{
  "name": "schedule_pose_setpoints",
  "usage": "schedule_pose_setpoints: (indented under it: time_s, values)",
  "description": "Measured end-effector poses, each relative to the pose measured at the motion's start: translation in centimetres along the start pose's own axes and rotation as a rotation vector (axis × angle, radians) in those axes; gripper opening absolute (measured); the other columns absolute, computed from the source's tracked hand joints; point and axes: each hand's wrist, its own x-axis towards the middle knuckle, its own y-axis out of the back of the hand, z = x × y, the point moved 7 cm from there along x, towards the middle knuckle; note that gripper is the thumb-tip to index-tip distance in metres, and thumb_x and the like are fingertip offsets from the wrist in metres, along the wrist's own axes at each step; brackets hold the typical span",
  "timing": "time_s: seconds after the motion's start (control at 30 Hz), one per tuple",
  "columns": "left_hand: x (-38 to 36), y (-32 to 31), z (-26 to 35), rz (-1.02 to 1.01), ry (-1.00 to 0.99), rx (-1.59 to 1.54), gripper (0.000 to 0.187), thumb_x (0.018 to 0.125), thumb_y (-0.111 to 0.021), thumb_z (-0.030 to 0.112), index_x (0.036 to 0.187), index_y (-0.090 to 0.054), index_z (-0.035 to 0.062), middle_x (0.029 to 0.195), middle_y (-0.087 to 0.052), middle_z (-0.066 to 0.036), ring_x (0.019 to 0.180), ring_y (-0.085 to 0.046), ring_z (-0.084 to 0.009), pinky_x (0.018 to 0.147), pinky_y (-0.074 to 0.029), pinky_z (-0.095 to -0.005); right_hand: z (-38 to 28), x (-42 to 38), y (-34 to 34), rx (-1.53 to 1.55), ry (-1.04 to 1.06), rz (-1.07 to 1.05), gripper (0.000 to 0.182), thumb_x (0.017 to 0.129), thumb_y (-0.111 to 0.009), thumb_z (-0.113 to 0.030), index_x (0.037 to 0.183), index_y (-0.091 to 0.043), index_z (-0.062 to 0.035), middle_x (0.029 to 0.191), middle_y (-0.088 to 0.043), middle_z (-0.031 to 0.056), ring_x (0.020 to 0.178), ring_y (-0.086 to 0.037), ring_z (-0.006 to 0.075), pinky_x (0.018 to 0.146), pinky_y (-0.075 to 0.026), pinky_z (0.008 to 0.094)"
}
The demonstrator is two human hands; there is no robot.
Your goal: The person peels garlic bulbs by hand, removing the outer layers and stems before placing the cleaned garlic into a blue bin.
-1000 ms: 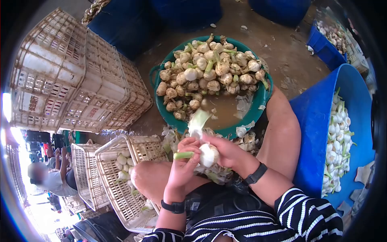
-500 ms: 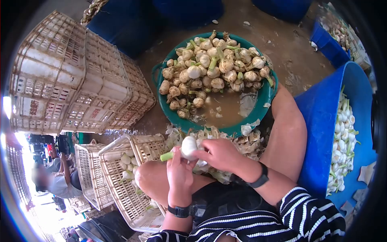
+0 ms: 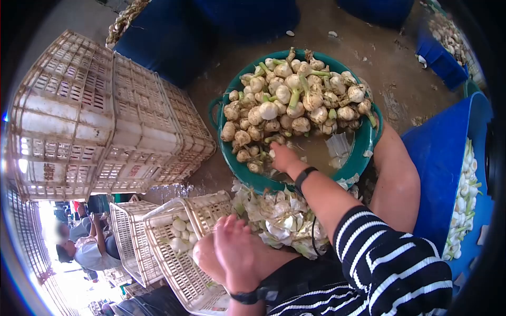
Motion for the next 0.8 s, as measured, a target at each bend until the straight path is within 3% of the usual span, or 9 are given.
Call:
schedule_pose_setpoints:
  time_s: [0.03,0.13,0.2,0.23,0.3,0.47,0.6,0.67,0.8]
  values:
    - [0.7,-1.0,-1.3,-0.005,0.006,0.12,0.032,0.091,-0.045,0.026,0.115,-0.044,0.0052,0.103,-0.056,-0.01,0.092,-0.053,-0.0193,0.076,-0.044,-0.0324,-1.0,-1.0,0.8,0.001,0.003,-0.002,0.052,0.07,-0.066,-0.011,0.115,-0.042,-0.0086,0.098,-0.057,0.0201,0.091,-0.057,0.0354,0.077,-0.047,0.0399]
    - [2.6,-2.5,-4.3,0.04,0.149,0.157,0.035,0.092,-0.045,0.024,0.119,-0.039,0.0028,0.109,-0.052,-0.01,0.098,-0.051,-0.0202,0.081,-0.043,-0.0347,-2.7,-4.9,1.2,0.719,0.041,0.036,0.047,0.072,-0.066,-0.009,0.111,-0.04,-0.0072,0.098,-0.056,0.0141,0.088,-0.056,0.0229,0.072,-0.048,0.0347]
    - [0.8,-4.5,-7.9,-0.052,0.622,0.044,0.031,0.092,-0.043,0.022,0.114,-0.044,-0.0002,0.104,-0.055,-0.01,0.093,-0.054,-0.0197,0.079,-0.044,-0.0337,-4.1,-10.2,3.1,1.069,0.063,0.057,0.046,0.072,-0.068,-0.009,0.108,-0.039,-0.0049,0.099,-0.056,0.0115,0.084,-0.056,0.0171,0.07,-0.048,0.0307]
    - [0.3,-4.7,-8.5,-0.052,0.63,0.033,0.031,0.092,-0.043,0.022,0.114,-0.044,-0.0002,0.104,-0.055,-0.01,0.093,-0.054,-0.0197,0.079,-0.044,-0.0337,-6.1,-13.8,5.9,1.157,0.077,0.038,0.046,0.072,-0.068,-0.009,0.107,-0.039,-0.0036,0.1,-0.057,0.0107,0.083,-0.057,0.0156,0.07,-0.048,0.029]
    - [0.0,-6.7,-8.6,-0.331,0.417,0.038,0.026,0.09,-0.049,0.02,0.105,-0.051,-0.0011,0.102,-0.058,-0.013,0.086,-0.058,-0.02,0.078,-0.048,-0.0306,-5.9,-17.6,7.7,0.936,0.18,0.155,0.049,0.069,-0.07,-0.012,0.107,-0.041,-0.0038,0.1,-0.056,0.0135,0.087,-0.057,0.0213,0.072,-0.047,0.0314]
    - [-2.8,-7.6,-8.1,-0.387,0.337,0.298,0.024,0.085,-0.048,0.003,0.107,-0.053,-0.005,0.09,-0.061,-0.01,0.076,-0.061,-0.0138,0.065,-0.05,-0.0227,-5.0,-22.2,10.6,0.488,0.286,0.274,0.053,0.064,-0.073,-0.018,0.106,-0.044,-0.0032,0.095,-0.057,0.0167,0.089,-0.057,0.0342,0.075,-0.047,0.0364]
    - [-3.5,-7.1,-7.4,-0.335,0.256,0.448,0.026,0.083,-0.047,0.001,0.107,-0.053,-0.006,0.092,-0.061,-0.009,0.075,-0.061,-0.0135,0.063,-0.05,-0.0225,-5.7,-23.6,10.9,0.436,0.319,0.274,0.054,0.063,-0.074,-0.019,0.106,-0.044,-0.0033,0.095,-0.057,0.0172,0.088,-0.057,0.035,0.074,-0.047,0.0369]
    - [-3.6,-7.0,-7.2,-0.369,0.229,0.54,0.028,0.08,-0.043,-0.001,0.104,-0.057,-0.0061,0.093,-0.062,-0.01,0.077,-0.06,-0.0131,0.067,-0.05,-0.0255,-6.2,-24.3,11.2,0.303,0.341,0.31,0.055,0.065,-0.076,-0.015,0.106,-0.042,-0.0018,0.093,-0.058,0.0135,0.084,-0.06,0.0209,0.074,-0.048,0.03]
    - [-3.7,-6.6,-7.1,-0.398,0.194,0.535,0.028,0.079,-0.042,-0.002,0.102,-0.057,-0.0065,0.088,-0.062,-0.008,0.075,-0.06,-0.0128,0.067,-0.049,-0.024,-5.3,-24.4,11.0,0.532,0.249,0.224,0.056,0.064,-0.076,-0.02,0.106,-0.044,-0.003,0.096,-0.058,0.017,0.087,-0.058,0.0341,0.073,-0.048,0.0358]
